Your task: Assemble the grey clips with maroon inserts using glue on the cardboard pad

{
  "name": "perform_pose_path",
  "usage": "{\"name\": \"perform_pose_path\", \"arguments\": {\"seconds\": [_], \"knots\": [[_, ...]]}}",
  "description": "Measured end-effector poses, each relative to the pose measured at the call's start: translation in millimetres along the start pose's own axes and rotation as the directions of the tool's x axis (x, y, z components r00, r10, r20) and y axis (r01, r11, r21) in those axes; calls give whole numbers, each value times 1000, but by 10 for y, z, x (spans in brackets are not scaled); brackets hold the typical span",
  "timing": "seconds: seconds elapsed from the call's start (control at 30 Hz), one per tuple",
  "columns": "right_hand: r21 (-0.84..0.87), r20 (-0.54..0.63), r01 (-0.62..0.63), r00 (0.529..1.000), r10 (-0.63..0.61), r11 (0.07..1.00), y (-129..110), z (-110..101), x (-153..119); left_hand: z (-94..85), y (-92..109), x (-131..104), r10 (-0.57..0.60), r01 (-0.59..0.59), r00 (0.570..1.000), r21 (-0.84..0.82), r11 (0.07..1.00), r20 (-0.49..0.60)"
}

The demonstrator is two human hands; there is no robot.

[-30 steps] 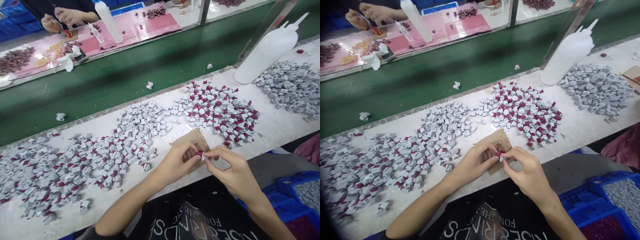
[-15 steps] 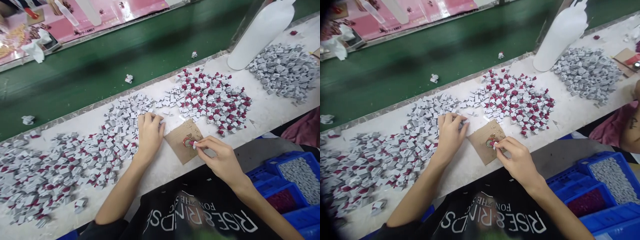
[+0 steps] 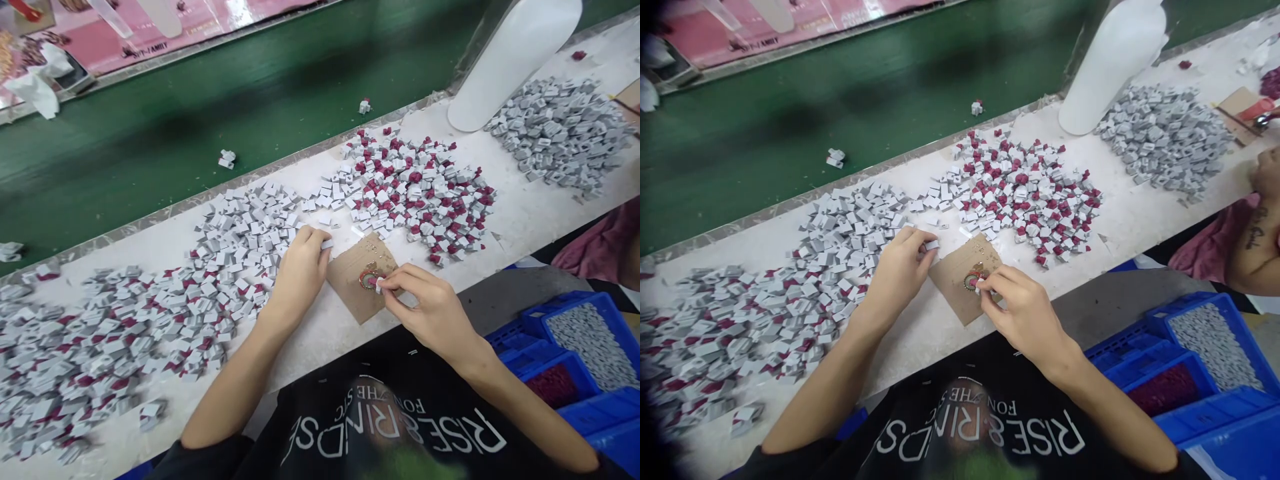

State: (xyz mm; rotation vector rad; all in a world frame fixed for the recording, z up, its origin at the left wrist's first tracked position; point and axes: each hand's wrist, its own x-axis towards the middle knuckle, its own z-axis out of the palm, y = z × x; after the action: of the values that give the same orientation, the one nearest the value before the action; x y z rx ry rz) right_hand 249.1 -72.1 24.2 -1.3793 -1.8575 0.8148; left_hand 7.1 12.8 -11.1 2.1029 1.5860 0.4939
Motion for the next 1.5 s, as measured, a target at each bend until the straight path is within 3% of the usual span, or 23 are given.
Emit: {"name": "perform_pose_path", "arguments": {"seconds": [0.27,0.5,0.57,0.7,0.8,0.9,1.03,1.23,1.5], "knots": [[51,-26,-55,998,56,997,8,-4,-18,-59,49,36,18,-24,999,-114,993,-50],[76,-5,-118,993,119,990,-8,-6,22,-111,115,88,-55,49,998,-293,955,-11],[177,-20,-172,984,178,969,10,-40,75,-146,132,114,-91,101,995,-465,880,44],[538,-111,-216,940,323,814,102,-135,287,-244,218,194,-103,205,978,-774,599,180],[700,-154,-190,901,405,689,153,-166,492,-312,343,267,-97,211,978,-866,453,187],[757,-120,-191,899,420,625,154,-137,661,-359,470,330,-56,215,976,-903,372,209],[744,-107,-185,915,388,642,130,-64,781,-384,541,380,-10,195,979,-918,345,205],[732,-103,-164,932,346,661,166,-17,831,-388,495,399,-5,180,982,-930,321,188],[672,-131,-158,936,325,724,153,-8,838,-427,473,387,-2,151,987,-908,391,163]]}}
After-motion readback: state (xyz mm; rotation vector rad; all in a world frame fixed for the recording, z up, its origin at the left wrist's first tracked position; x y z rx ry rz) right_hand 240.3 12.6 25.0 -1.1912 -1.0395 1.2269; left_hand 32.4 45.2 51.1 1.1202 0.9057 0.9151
